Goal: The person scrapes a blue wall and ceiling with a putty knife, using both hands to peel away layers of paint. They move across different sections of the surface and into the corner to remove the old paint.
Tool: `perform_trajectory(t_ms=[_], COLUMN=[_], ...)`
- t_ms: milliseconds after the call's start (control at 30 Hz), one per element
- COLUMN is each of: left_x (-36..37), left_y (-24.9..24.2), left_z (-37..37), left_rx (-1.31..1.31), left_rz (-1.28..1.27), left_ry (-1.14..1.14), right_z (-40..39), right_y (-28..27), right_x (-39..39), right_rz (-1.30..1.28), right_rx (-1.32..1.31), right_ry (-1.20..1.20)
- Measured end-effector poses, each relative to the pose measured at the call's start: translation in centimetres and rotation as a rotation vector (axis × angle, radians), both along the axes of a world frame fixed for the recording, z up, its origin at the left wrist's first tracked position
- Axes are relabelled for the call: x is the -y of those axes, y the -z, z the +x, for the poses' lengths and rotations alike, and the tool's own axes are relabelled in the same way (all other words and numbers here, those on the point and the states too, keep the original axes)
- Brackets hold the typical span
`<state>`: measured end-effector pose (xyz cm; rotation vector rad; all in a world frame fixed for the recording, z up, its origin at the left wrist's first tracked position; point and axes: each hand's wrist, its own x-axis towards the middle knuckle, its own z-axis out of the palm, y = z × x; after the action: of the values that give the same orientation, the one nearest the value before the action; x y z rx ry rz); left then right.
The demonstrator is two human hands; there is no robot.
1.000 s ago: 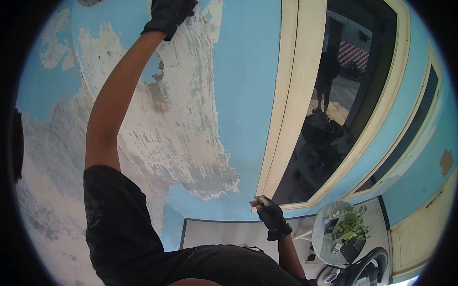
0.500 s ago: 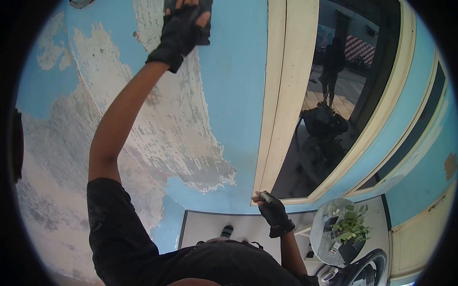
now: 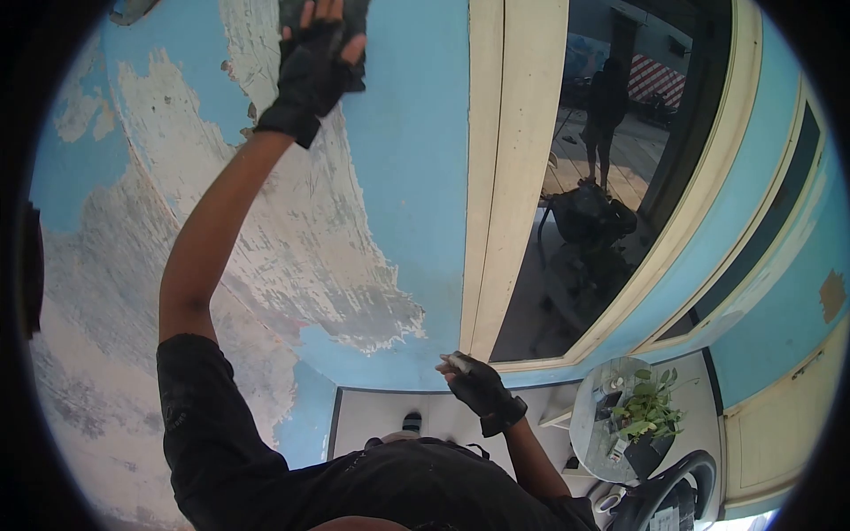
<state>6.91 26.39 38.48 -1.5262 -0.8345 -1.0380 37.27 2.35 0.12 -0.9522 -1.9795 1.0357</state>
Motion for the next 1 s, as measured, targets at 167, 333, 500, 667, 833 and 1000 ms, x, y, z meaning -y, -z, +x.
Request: perform_trajectory(t_ms=[167,333,500,667,833,1000], left_x=[0.5,1.9,1.2,-0.9,-0.1,2.2], left_y=[-4.8,2.9,-2.3,-6.8,3.0,9.0], left_z=[1.5,4.8,2.5,-1.2,1.6,0.3], left_rx=[0.266,-0.025,0.098,0.288,0.111,0.044], left_rz=[-0.127,-0.253,-0.162,0.104,0.066,-0.145], left_ry=[-0.070,-0.073,-0.151,-0.138,0.001,-0.008], right_z=[-3.3,-3.7,-1.2,-1.2,-2.9,-4.0], right_y=[-1.2,-1.6,-7.6,-7.5,-5.2,-3.9], right_x=[-1.4,-3.7,-5.7,-5.9,-4.5,-3.9], right_rz=[0.042,0.319,0.202,0.193,0.229,0.115], right_rx=[-0.056,0.103,0.114,0.086,-0.011,0.139], right_ry=[-0.227,-0.395,-0.348,-0.316,-0.490,-0.534])
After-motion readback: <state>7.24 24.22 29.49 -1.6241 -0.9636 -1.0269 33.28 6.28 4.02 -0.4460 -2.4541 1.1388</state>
